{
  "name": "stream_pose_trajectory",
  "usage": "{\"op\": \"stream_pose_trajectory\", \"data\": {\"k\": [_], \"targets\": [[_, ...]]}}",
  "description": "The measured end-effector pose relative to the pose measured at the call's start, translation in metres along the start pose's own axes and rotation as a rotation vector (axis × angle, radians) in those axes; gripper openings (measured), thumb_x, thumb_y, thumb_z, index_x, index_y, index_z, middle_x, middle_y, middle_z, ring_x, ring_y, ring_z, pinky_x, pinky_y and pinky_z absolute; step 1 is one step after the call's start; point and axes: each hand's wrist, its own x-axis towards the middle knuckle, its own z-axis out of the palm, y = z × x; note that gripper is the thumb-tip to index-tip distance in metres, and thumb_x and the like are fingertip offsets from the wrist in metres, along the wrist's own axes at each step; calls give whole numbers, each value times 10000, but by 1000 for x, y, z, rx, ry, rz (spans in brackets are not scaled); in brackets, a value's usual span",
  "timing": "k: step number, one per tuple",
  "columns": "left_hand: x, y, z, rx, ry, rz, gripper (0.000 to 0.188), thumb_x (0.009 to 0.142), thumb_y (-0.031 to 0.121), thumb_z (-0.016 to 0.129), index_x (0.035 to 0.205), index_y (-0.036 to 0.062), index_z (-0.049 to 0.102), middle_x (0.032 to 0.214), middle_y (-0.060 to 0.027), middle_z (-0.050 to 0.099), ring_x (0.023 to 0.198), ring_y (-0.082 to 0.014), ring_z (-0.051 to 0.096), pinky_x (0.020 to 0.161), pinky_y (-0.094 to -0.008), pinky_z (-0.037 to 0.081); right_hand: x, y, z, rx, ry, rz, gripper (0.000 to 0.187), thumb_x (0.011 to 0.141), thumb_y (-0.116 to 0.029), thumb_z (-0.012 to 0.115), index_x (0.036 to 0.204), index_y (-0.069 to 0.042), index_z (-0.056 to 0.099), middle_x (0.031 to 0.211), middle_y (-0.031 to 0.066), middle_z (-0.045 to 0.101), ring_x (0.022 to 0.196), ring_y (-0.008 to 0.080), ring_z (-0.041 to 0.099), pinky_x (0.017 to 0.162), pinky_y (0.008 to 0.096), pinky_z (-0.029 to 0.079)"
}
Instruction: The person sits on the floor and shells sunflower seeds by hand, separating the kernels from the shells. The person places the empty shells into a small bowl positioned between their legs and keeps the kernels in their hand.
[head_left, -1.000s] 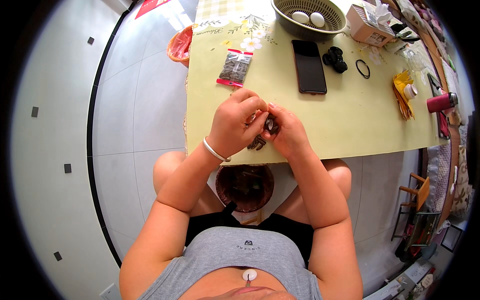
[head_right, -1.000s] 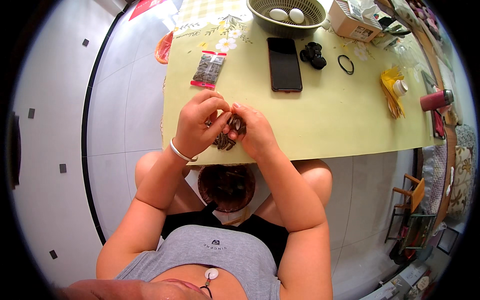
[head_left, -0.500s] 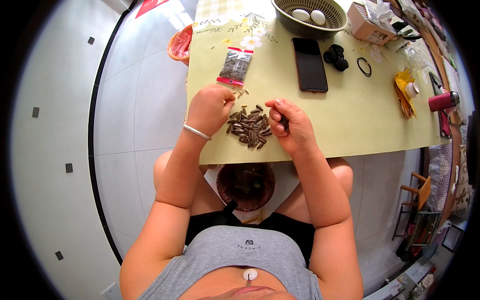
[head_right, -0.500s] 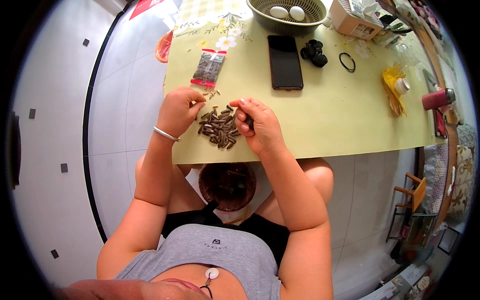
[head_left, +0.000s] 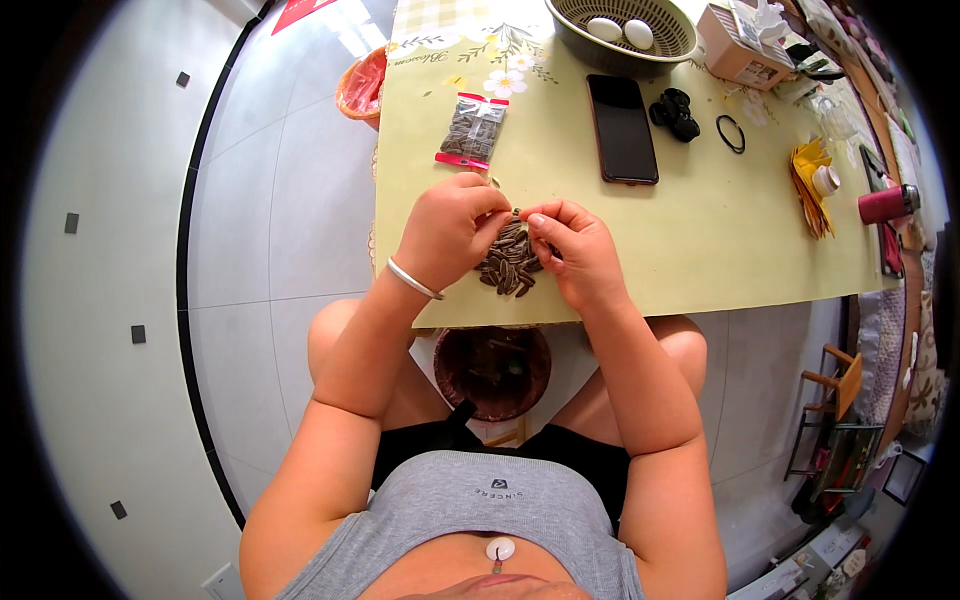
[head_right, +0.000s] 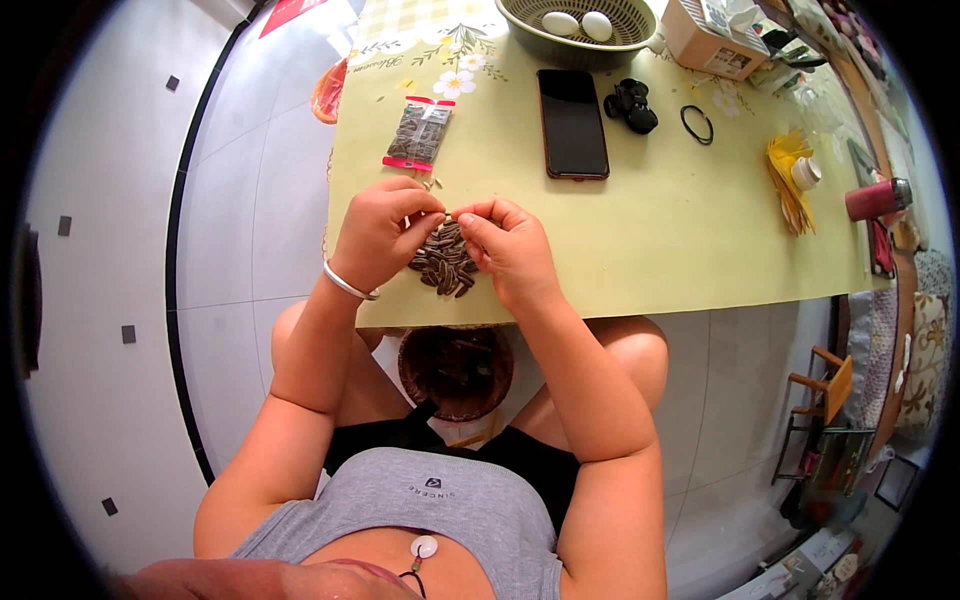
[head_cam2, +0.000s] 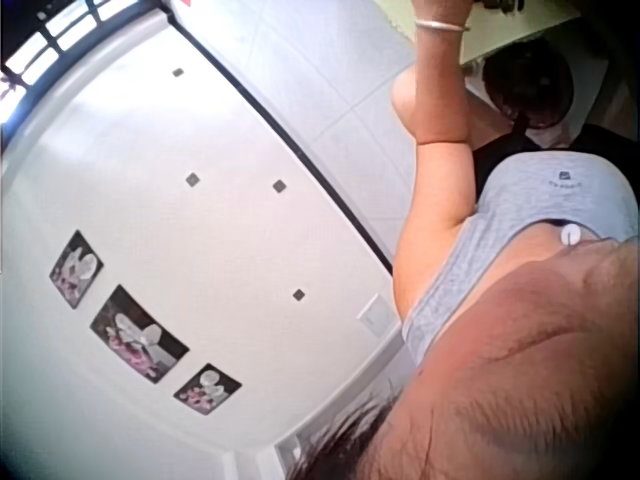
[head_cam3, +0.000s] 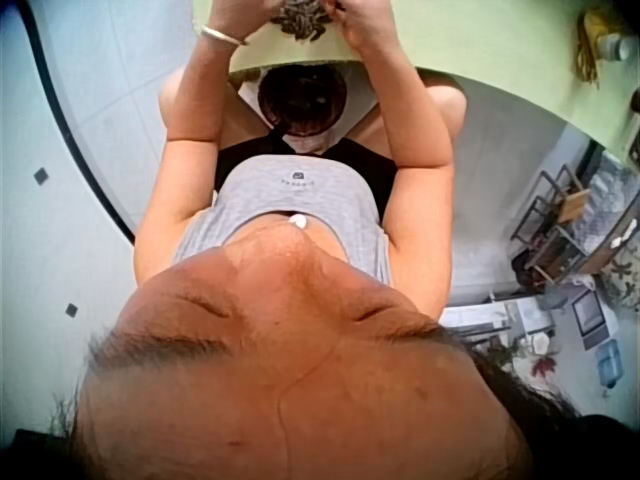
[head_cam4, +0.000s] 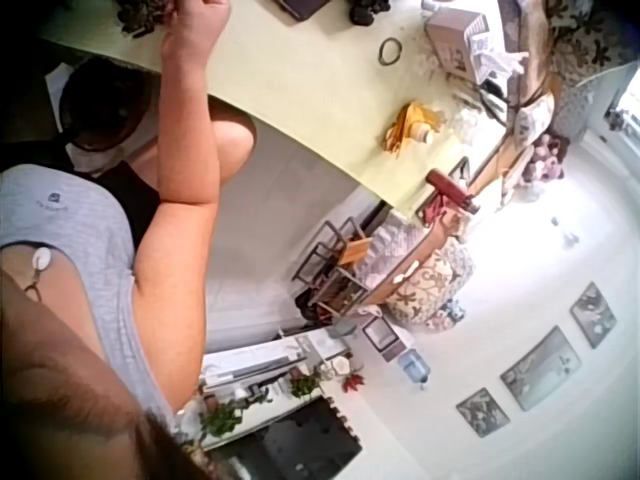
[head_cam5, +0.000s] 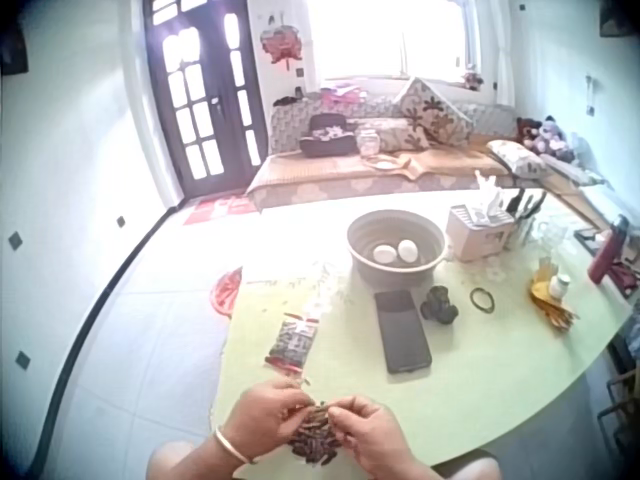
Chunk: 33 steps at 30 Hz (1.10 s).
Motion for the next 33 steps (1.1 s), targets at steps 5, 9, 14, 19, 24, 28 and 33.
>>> {"op": "stream_pose_trajectory", "data": {"k": [5, 9, 14, 19, 24, 28, 33], "targets": [[-1, 10, 11, 8, 105, 115, 122, 777, -6, 711, 893, 31, 700, 716, -99, 619, 600, -233, 597, 540, -306, 479, 2, 10, 1, -37, 22, -101, 87, 900, -91, 661, 922, -10, 634, 736, -28, 568, 586, 24, 463, 500, 175, 340], [-2, 10, 19, 106, 145, 206, 158, 771, 2, 719, 923, 42, 707, 711, -95, 619, 572, -246, 591, 505, -322, 471, 1, 11, 2, -22, 65, -156, 72, 894, -62, 656, 930, -1, 640, 738, -24, 575, 589, 22, 467, 500, 170, 337], [-9, 17, 26, 293, 127, 209, 179, 766, 9, 716, 940, 52, 706, 688, -91, 609, 560, -267, 590, 490, -346, 468, -3, 12, 1, -45, 73, -182, 53, 887, -34, 643, 919, 8, 650, 771, -25, 589, 626, 19, 481, 532, 168, 366], [-11, 21, 32, 244, 173, 182, 185, 755, -1, 712, 935, 42, 702, 688, -102, 618, 568, -272, 603, 497, -351, 475, -2, 14, 3, -200, 127, -274, 30, 866, -15, 627, 877, 8, 642, 806, -30, 600, 705, 18, 493, 611, 173, 411], [-13, 22, 31, 200, 187, 160, 195, 741, -7, 716, 931, 36, 701, 703, -111, 637, 582, -270, 620, 510, -351, 488, -1, 11, 1, -156, 81, -240, 21, 853, -6, 617, 841, 0, 633, 798, -40, 592, 710, 14, 486, 611, 176, 408], [-14, 20, 33, 206, 185, 149, 198, 737, -12, 715, 929, 34, 703, 707, -113, 644, 590, -271, 625, 519, -345, 497, 0, 15, 3, -288, 130, -299, 30, 849, -3, 617, 821, -7, 627, 776, -49, 582, 695, 11, 477, 593, 174, 398], [-11, 19, 28, 91, 226, 149, 231, 747, -46, 714, 969, 19, 708, 753, -107, 689, 604, -205, 658, 545, -299, 523, 0, 10, 5, -159, 93, -217, 22, 848, -17, 641, 828, -17, 631, 737, -41, 583, 601, 6, 443, 512, 173, 348]]}}
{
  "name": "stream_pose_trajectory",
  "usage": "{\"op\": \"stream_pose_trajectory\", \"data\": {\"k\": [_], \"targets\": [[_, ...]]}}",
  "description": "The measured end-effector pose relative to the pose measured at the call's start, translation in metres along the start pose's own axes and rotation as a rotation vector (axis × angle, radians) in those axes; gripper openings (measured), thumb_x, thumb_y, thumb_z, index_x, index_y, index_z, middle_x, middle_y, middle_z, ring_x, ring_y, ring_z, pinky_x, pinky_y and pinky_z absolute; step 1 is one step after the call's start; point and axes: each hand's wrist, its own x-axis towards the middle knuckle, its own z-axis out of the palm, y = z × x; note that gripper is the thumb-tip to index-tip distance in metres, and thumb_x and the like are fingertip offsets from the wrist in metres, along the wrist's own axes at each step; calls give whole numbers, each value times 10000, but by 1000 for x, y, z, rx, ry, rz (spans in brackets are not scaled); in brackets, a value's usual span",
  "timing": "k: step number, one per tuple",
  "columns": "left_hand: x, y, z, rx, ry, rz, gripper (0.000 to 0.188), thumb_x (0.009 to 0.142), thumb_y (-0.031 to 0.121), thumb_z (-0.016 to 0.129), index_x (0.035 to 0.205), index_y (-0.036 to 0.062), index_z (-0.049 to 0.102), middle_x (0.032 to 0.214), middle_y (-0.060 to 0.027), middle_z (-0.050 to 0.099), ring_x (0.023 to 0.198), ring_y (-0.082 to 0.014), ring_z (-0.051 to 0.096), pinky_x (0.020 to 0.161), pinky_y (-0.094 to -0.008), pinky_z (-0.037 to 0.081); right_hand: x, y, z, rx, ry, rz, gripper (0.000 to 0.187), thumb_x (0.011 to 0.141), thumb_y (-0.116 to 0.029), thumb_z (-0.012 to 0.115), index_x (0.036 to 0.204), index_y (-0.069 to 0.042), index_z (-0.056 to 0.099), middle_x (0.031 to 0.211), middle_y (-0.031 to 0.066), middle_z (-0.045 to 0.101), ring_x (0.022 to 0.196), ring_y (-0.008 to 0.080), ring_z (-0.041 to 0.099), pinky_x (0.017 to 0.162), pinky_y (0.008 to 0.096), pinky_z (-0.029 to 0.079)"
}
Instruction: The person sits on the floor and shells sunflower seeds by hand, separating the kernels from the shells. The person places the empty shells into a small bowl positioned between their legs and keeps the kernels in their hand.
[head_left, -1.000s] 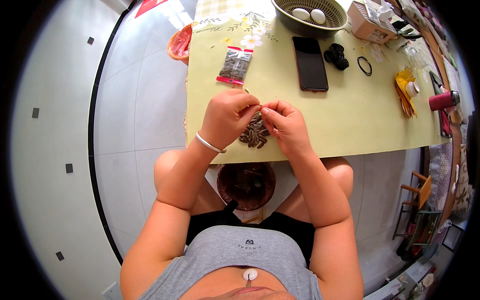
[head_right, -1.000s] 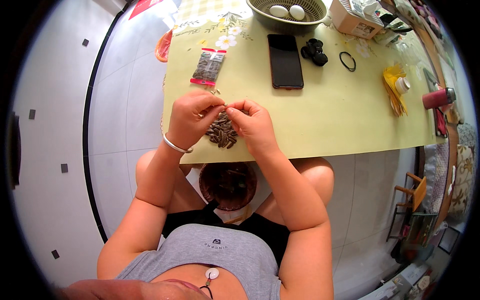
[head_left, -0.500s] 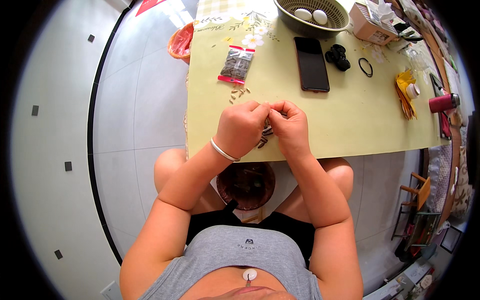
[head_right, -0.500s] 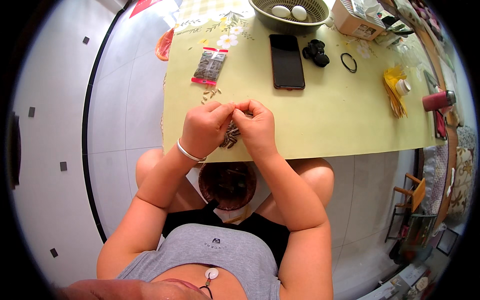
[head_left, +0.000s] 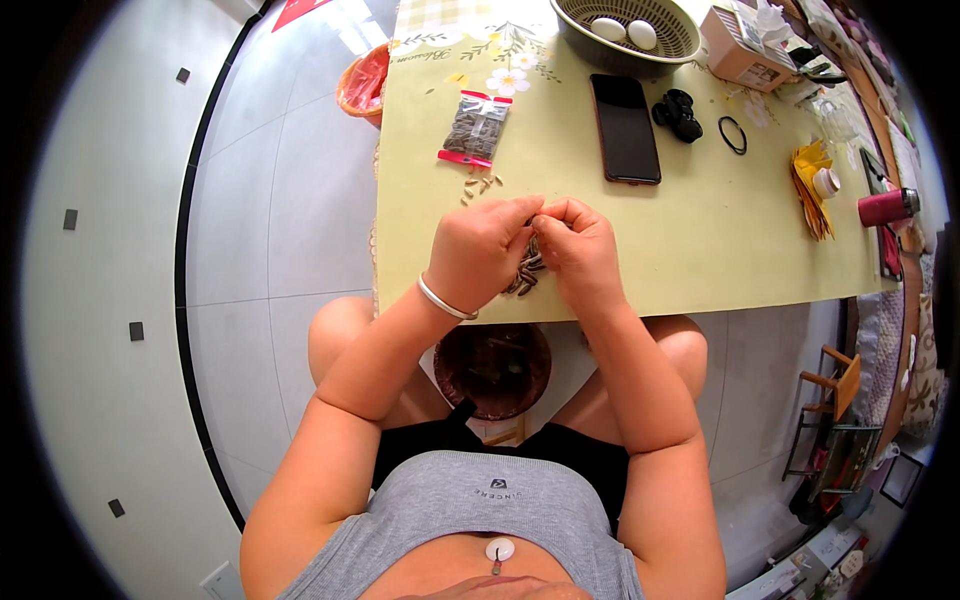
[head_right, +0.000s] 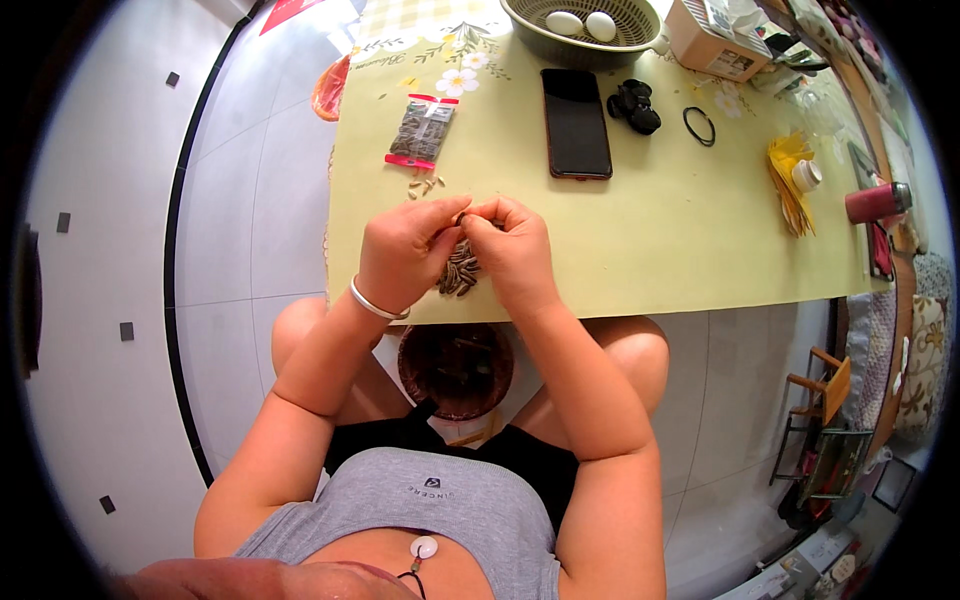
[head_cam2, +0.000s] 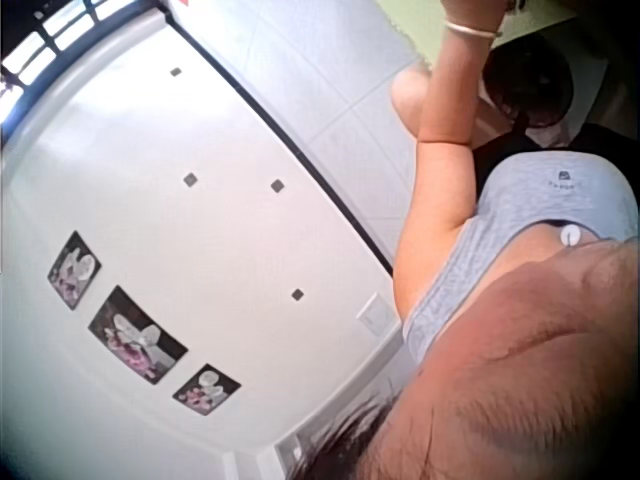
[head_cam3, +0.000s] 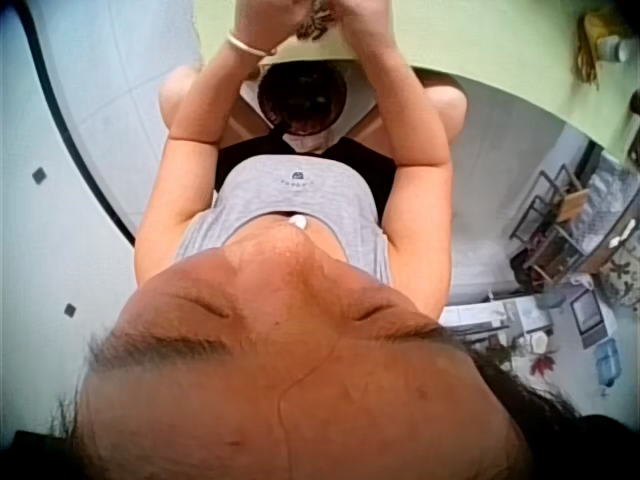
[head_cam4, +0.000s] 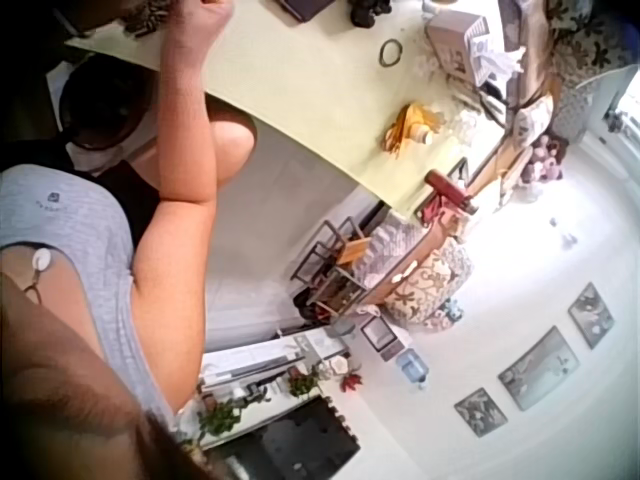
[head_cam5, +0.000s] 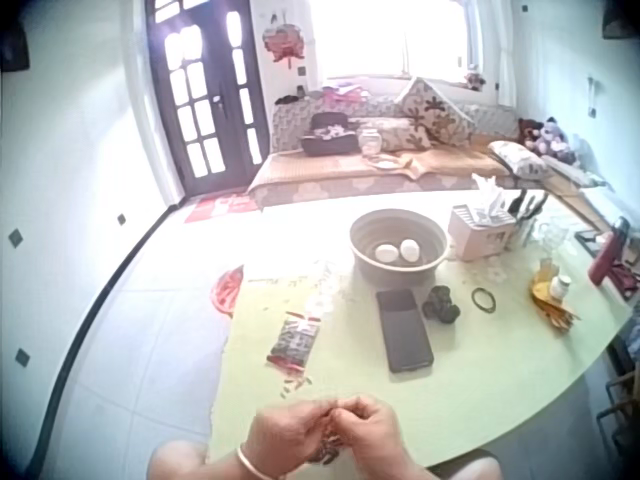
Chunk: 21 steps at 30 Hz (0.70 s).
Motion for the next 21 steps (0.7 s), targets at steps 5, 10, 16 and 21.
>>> {"op": "stream_pose_trajectory", "data": {"k": [5, 10, 16, 21], "targets": [[6, -6, -15, -718, -222, -529, 186, 804, -72, 697, 986, -34, 686, 798, -83, 703, 669, -102, 670, 576, -222, 557, 2, -12, -10, 192, -160, 132, 42, 863, -51, 665, 862, -16, 643, 720, -16, 594, 526, 21, 423, 470, 178, 311], [11, -9, -19, -965, -227, -776, 160, 807, -59, 694, 960, -16, 680, 810, -93, 704, 668, -133, 690, 583, -233, 582, 2, -12, -10, 179, -143, 112, 38, 869, -47, 663, 873, -14, 646, 711, -18, 586, 524, 20, 417, 468, 180, 305], [11, -18, -15, -1022, -242, -780, 126, 830, -30, 684, 949, 2, 654, 828, -87, 695, 676, -130, 686, 589, -236, 577, 2, -12, -7, 54, -111, 56, 47, 872, -53, 654, 875, -9, 637, 694, -33, 555, 529, 21, 409, 474, 181, 297], [13, -22, -14, -685, -105, -623, 79, 851, -24, 661, 922, -13, 628, 820, -69, 683, 690, -103, 655, 603, -229, 559, 4, -10, -12, 200, -92, 118, 41, 870, -45, 623, 892, -11, 619, 706, -6, 560, 549, 44, 433, 488, 184, 320]]}}
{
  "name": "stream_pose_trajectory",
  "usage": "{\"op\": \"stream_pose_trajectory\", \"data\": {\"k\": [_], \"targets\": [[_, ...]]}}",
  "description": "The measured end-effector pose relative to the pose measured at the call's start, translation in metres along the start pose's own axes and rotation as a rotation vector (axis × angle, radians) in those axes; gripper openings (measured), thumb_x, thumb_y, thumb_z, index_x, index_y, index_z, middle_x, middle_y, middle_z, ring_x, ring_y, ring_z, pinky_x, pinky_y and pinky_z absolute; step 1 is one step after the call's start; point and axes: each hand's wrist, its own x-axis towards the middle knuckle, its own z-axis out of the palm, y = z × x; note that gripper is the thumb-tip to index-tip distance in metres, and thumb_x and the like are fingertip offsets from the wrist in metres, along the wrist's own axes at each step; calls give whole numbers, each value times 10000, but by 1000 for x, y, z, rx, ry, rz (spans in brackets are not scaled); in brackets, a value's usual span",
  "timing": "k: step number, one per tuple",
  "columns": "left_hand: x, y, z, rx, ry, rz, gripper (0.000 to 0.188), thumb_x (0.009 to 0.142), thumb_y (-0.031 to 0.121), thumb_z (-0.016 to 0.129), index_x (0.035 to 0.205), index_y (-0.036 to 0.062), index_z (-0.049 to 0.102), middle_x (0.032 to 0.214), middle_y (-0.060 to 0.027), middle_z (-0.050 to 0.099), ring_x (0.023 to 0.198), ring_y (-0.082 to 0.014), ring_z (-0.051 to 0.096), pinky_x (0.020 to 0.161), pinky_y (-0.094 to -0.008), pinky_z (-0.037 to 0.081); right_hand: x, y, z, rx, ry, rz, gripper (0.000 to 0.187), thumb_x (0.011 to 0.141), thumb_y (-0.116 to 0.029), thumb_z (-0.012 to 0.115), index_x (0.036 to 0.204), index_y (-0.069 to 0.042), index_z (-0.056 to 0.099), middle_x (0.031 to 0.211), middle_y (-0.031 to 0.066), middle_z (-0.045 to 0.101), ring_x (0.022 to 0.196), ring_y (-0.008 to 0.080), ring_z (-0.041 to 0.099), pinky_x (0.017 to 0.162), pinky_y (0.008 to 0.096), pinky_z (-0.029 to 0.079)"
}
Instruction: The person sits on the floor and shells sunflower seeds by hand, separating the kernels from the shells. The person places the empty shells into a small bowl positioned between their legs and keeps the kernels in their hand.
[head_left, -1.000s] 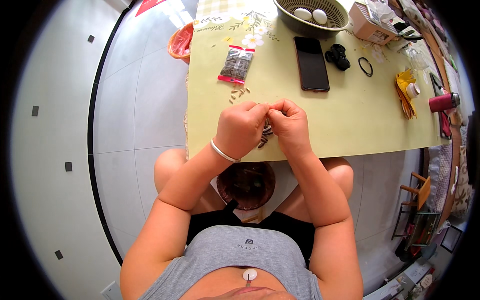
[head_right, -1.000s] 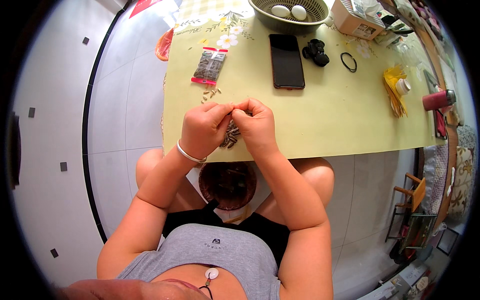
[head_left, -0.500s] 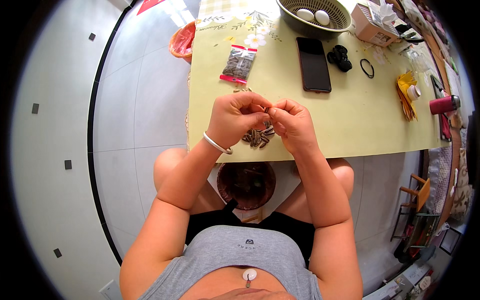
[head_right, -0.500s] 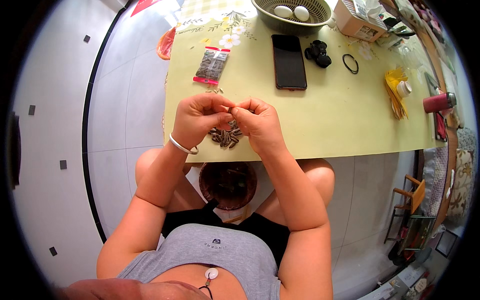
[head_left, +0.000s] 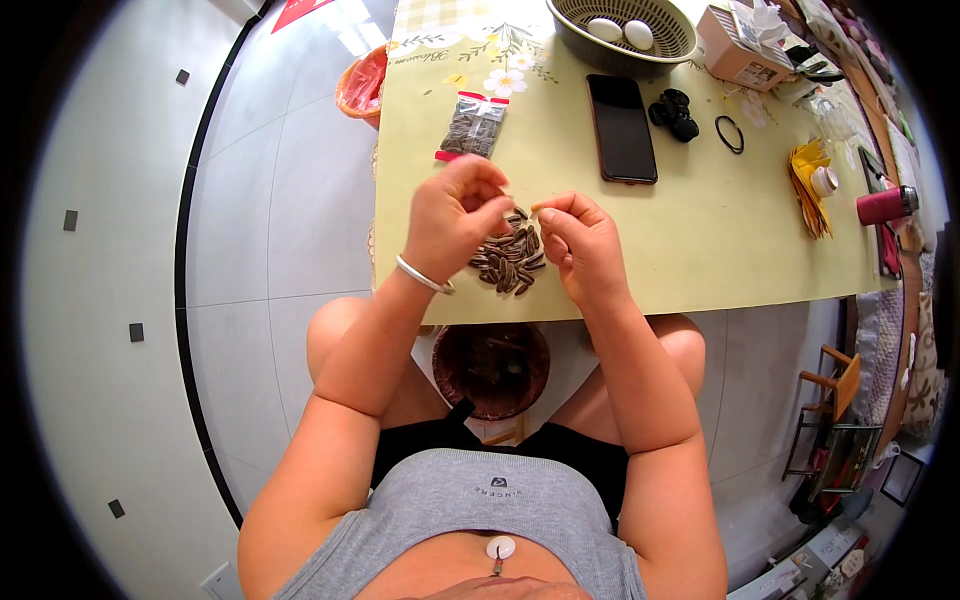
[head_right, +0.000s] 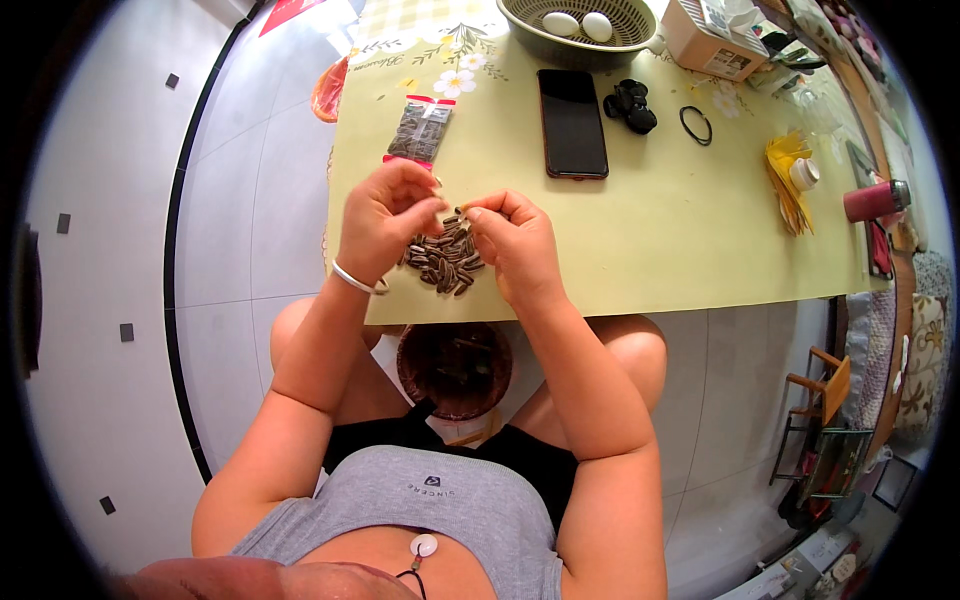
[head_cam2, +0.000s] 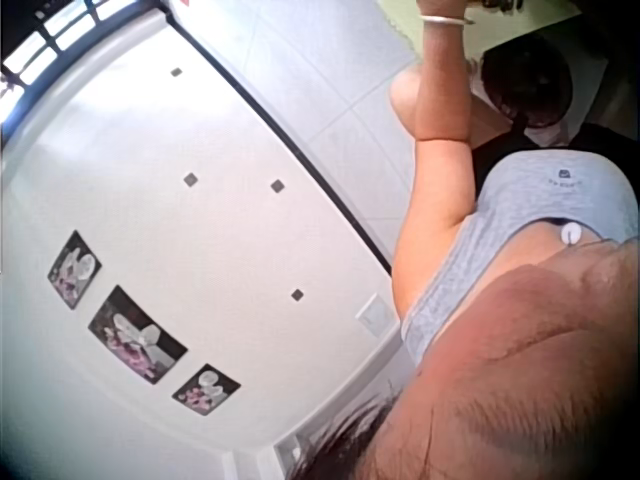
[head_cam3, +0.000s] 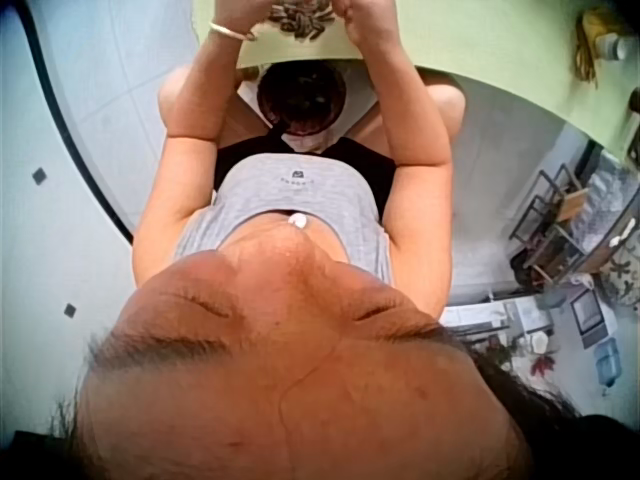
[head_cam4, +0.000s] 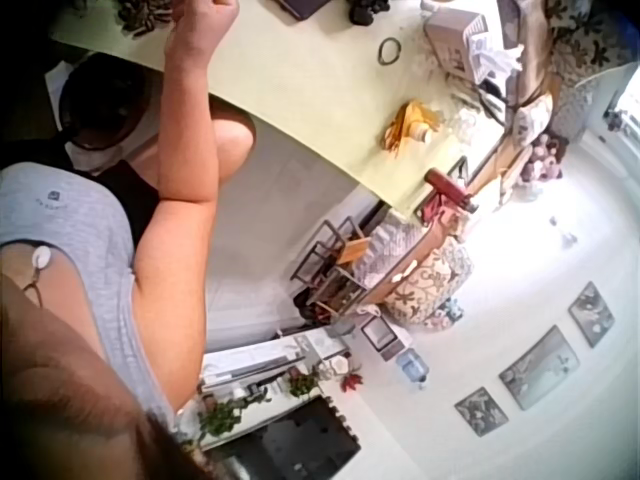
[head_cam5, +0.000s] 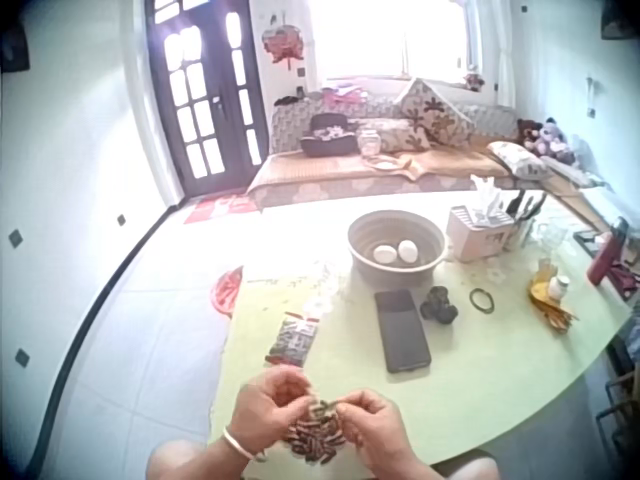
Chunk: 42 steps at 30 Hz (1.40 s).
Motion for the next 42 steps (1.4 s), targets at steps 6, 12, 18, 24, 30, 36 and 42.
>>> {"op": "stream_pose_trajectory", "data": {"k": [6, 12, 18, 24, 30, 36, 42], "targets": [[15, -10, -29, 674, 120, 274, 81, 822, -35, 636, 898, -18, 657, 751, -71, 672, 635, -110, 629, 582, -245, 504, 0, -11, 5, 179, 0, 83, 107, 849, -19, 508, 892, -7, 605, 837, 107, 623, 605, 113, 508, 486, 209, 350], [14, -2, -24, 722, 137, 370, 160, 787, -12, 659, 932, 39, 705, 784, -127, 671, 672, -259, 635, 639, -347, 506, 5, -2, -6, 214, -62, 112, 166, 869, -33, 446, 917, 13, 597, 852, 127, 628, 622, 136, 538, 485, 218, 365], [7, 5, -14, 630, 68, 440, 215, 797, -25, 678, 998, 40, 720, 819, -119, 679, 701, -201, 645, 640, -308, 513, 7, 3, 0, 133, -15, 132, 194, 947, -108, 456, 929, 22, 599, 830, 120, 619, 616, 125, 535, 474, 220, 362], [1, 12, 0, 522, -70, 460, 212, 800, -16, 702, 1007, 30, 713, 877, -118, 669, 751, -200, 652, 651, -297, 520, 3, 2, 7, 193, 25, 203, 260, 1002, -179, 450, 942, 26, 597, 808, 99, 602, 586, 118, 509, 444, 204, 330], [10, -14, 6, 814, -40, 542, 154, 758, -12, 699, 904, 37, 708, 856, -100, 645, 779, -277, 631, 688, -361, 522, 6, -4, -7, 254, 101, 66, 228, 995, -165, 476, 960, 22, 602, 779, 72, 580, 547, 103, 469, 425, 200, 305], [10, -26, 9, 882, -126, 526, 79, 754, 22, 674, 828, 48, 685, 830, -95, 632, 764, -294, 616, 674, -385, 505, 5, -5, -4, 172, 97, 62, 153, 972, -115, 531, 979, 15, 610, 776, 50, 579, 566, 84, 486, 431, 181, 305], [7, -16, 13, 848, -86, 511, 40, 801, 6, 636, 837, 24, 631, 815, -108, 626, 753, -319, 606, 664, -381, 498, 4, -2, -3, 102, 132, 14, 113, 951, -120, 595, 978, -16, 630, 785, 28, 591, 572, 67, 490, 445, 169, 313]]}}
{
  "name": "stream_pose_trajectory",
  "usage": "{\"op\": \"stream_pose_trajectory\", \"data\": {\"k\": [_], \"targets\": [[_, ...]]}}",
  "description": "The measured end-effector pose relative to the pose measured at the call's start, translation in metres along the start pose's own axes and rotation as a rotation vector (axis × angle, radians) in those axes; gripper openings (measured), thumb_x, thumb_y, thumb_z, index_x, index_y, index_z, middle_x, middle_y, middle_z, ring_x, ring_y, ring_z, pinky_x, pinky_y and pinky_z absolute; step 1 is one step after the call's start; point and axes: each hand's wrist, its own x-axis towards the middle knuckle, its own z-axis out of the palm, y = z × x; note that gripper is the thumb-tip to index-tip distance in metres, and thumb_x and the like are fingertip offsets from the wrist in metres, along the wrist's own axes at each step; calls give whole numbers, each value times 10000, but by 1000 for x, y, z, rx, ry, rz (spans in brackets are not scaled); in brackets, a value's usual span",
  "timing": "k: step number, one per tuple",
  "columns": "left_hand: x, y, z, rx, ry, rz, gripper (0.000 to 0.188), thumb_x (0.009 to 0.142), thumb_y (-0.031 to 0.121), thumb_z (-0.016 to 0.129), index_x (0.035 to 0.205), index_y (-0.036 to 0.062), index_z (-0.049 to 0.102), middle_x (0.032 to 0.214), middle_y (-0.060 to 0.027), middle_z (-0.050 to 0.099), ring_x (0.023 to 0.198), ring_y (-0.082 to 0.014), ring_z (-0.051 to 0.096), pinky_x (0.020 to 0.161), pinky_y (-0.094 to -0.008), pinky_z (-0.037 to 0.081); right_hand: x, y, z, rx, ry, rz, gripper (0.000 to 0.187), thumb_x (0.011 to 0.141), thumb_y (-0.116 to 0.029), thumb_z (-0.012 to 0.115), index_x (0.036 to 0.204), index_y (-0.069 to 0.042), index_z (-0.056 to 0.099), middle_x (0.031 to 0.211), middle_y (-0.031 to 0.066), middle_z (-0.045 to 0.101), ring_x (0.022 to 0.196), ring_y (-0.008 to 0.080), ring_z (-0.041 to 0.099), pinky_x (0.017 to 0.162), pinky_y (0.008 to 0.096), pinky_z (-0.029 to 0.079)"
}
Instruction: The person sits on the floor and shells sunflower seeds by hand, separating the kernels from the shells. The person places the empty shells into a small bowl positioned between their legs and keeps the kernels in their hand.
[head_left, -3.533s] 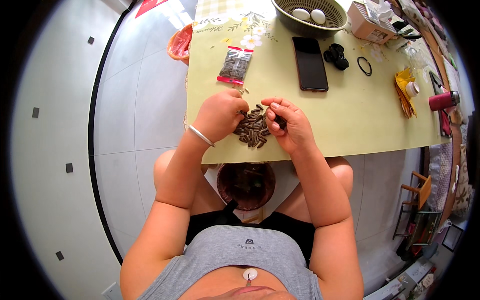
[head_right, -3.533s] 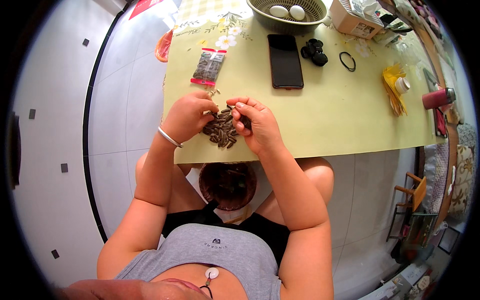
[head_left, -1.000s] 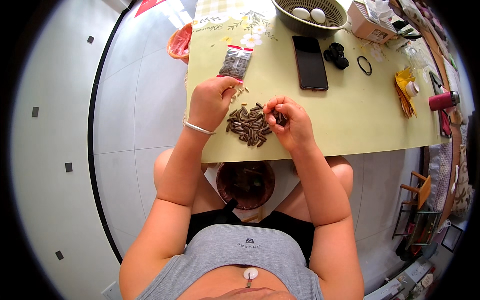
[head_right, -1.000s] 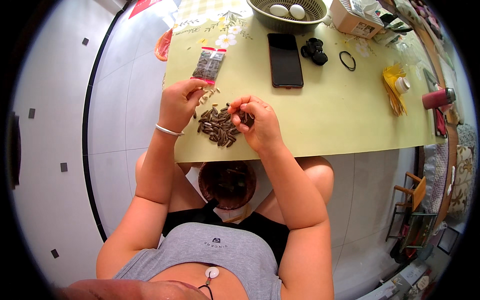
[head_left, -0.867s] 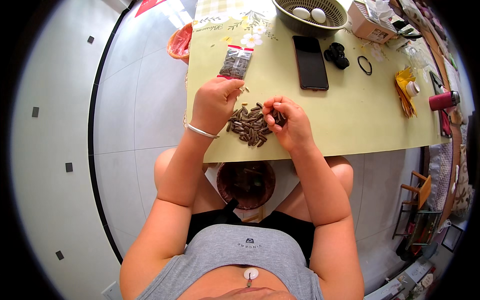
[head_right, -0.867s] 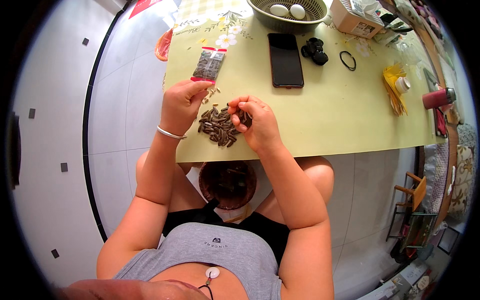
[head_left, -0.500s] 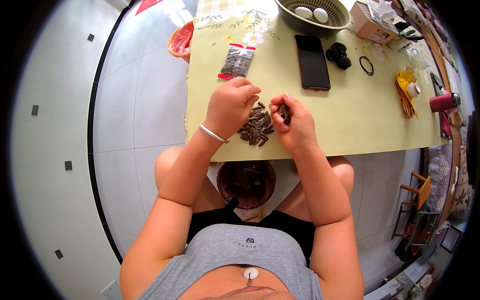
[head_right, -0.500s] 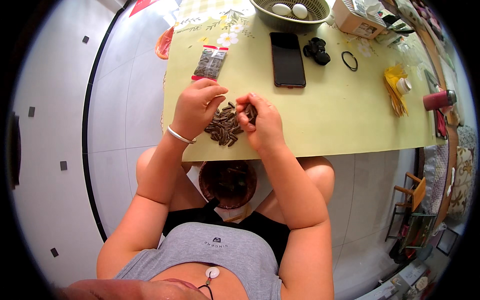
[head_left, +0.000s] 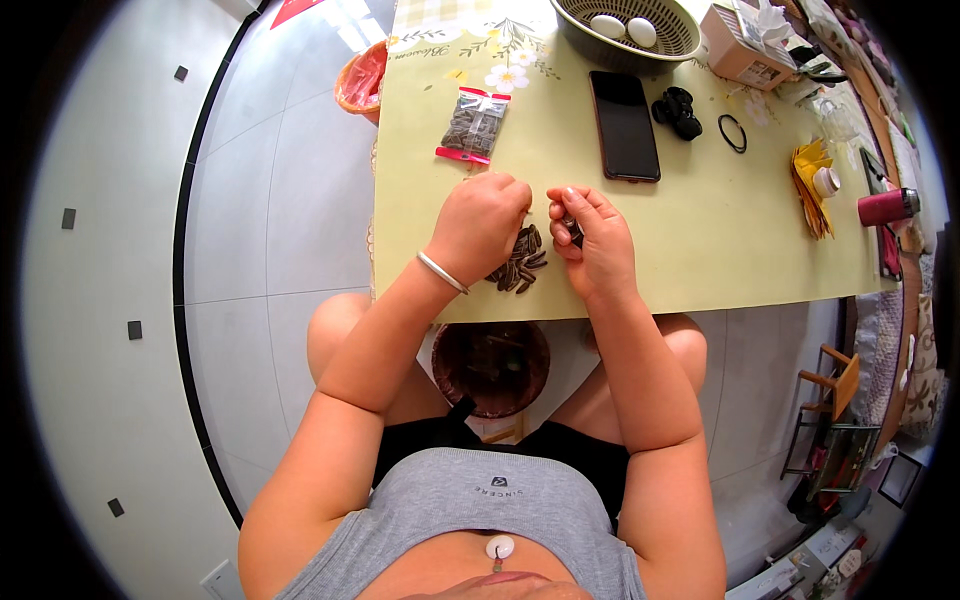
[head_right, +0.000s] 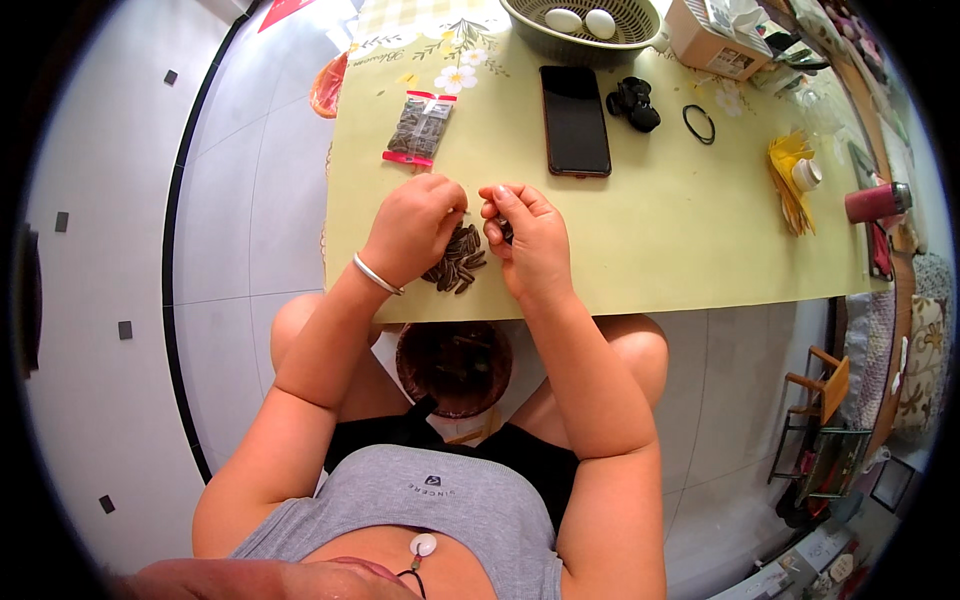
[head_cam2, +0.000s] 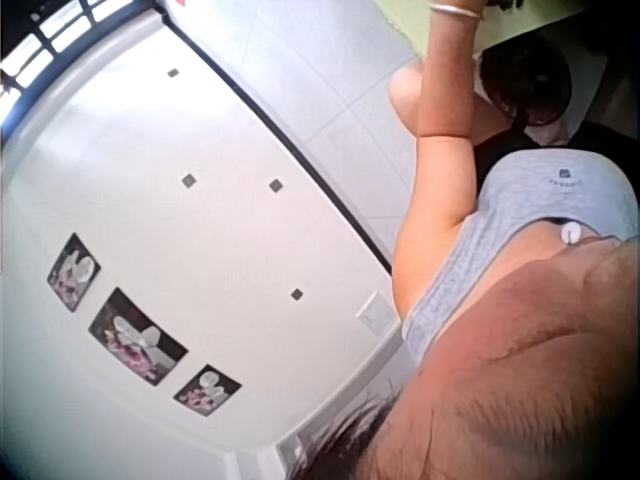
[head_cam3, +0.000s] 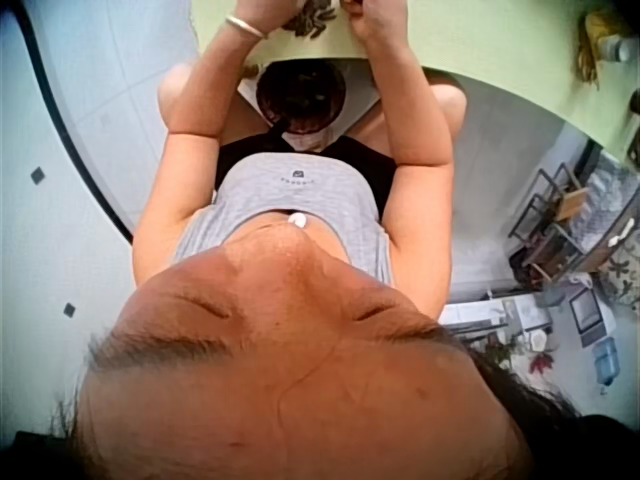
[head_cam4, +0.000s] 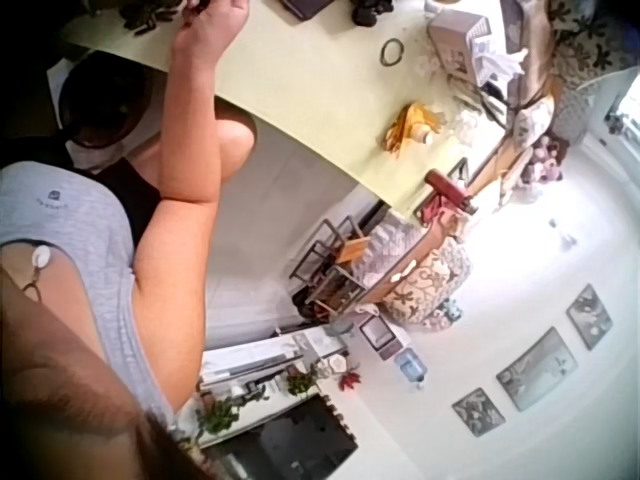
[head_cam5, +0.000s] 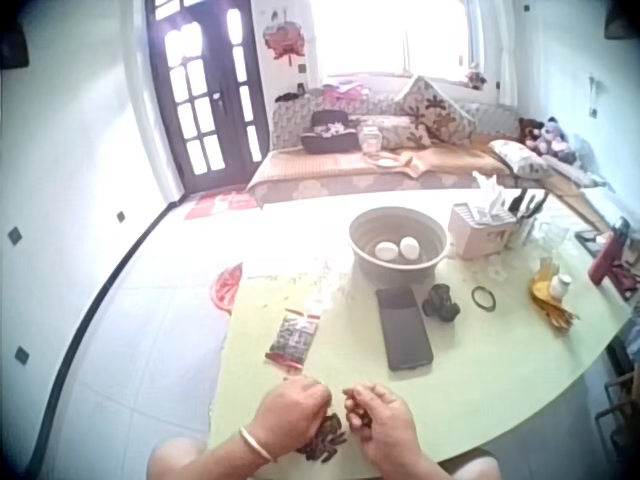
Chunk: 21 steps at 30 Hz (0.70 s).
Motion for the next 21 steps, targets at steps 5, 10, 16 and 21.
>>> {"op": "stream_pose_trajectory", "data": {"k": [5, 10, 16, 21], "targets": [[1, 13, -8, -161, 279, -6, 132, 819, -24, 642, 935, 33, 670, 834, -127, 642, 727, -302, 624, 629, -347, 502, -2, 4, 4, -145, -32, -53, 75, 926, -82, 633, 962, -16, 641, 778, 1, 589, 557, 42, 467, 463, 169, 312], [-6, 16, -1, -24, 215, 70, 180, 790, -12, 686, 963, 39, 693, 760, -108, 637, 623, -263, 618, 545, -337, 492, -3, 13, 4, -166, -50, -116, 66, 906, -64, 654, 928, -1, 648, 748, -19, 581, 565, 27, 460, 475, 172, 323], [-13, 20, 4, 115, 223, 91, 180, 751, 20, 715, 928, 44, 696, 687, -83, 606, 578, -267, 600, 501, -354, 473, -7, 13, 12, -288, -2, -161, 55, 884, -40, 650, 864, 10, 641, 739, -26, 589, 608, 19, 486, 513, 179, 380], [-15, 25, 4, 96, 215, 78, 186, 734, 11, 714, 915, 46, 689, 689, -87, 606, 576, -270, 603, 500, -358, 476, -5, 18, 10, -512, 28, -277, 71, 878, -39, 640, 832, 13, 622, 741, -37, 586, 647, 12, 486, 547, 179, 394]]}}
